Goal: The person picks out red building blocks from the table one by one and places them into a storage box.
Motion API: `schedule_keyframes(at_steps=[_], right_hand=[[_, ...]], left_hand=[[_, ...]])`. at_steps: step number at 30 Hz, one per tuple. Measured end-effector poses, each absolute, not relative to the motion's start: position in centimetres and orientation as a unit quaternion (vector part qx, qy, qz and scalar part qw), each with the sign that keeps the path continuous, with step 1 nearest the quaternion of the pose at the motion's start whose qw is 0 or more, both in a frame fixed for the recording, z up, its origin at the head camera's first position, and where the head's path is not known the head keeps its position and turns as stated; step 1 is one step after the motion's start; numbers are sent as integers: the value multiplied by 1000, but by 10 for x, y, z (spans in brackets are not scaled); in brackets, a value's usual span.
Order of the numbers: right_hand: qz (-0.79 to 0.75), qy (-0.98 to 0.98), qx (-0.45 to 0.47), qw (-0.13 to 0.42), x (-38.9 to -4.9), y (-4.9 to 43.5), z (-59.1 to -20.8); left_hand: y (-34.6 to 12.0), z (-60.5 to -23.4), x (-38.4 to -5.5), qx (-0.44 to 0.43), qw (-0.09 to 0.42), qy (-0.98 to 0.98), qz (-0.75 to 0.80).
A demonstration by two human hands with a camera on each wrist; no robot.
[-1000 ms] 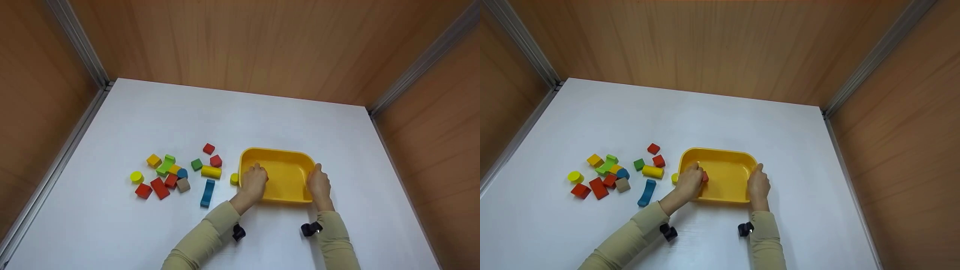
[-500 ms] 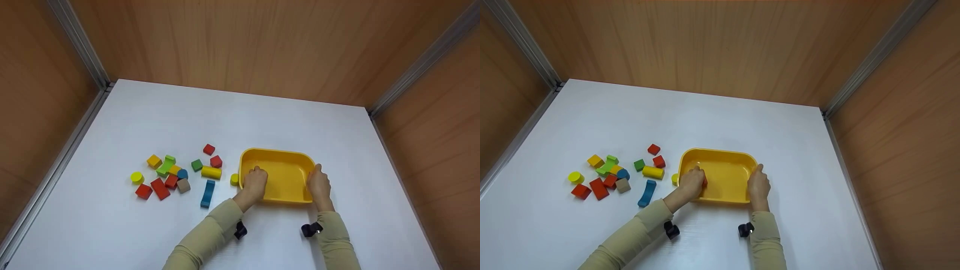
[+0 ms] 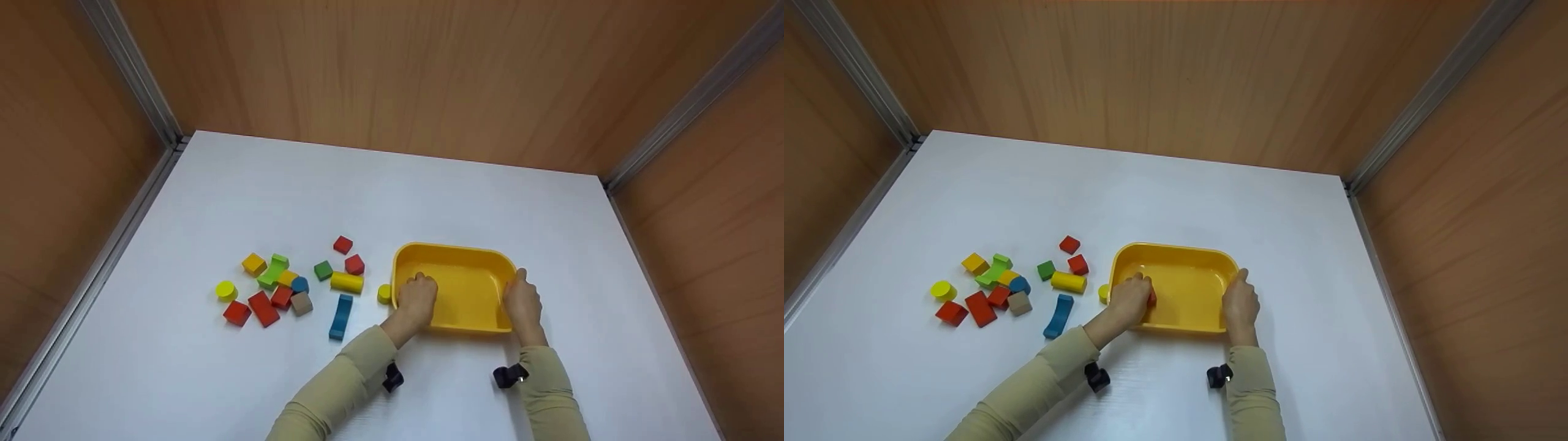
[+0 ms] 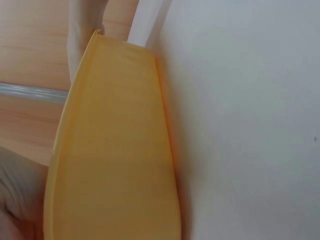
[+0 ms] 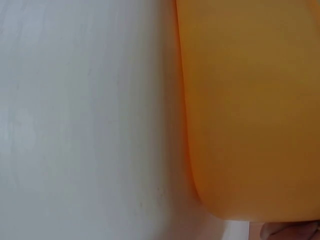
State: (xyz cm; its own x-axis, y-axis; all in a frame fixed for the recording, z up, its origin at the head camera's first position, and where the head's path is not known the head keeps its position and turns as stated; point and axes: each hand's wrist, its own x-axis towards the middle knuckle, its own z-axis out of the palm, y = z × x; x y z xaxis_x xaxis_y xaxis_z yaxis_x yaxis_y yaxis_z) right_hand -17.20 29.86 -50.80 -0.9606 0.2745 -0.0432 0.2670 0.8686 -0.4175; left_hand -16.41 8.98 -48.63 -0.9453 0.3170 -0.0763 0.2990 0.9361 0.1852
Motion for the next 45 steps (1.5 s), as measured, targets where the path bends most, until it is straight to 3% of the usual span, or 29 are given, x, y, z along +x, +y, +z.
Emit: schedule_keyframes(at_steps=[5,12,20,29,45], right_hand=[[217,-965,-144,6,-171,299,-507],[211,-966,-146,11,-171,300,-509],[213,-966,-147,6,-172,302,-508],[217,-965,-151,2,-173,302,-507],[216,-965,-148,-4,-173,299,-507]], left_hand=[[88,-484,-161,166,29,981,94],[83,-473,-156,176,-55,978,101],[69,-457,-155,180,-35,971,153],[45,-447,-159,144,-53,969,193],[-3,-480,-186,60,-73,987,133]])
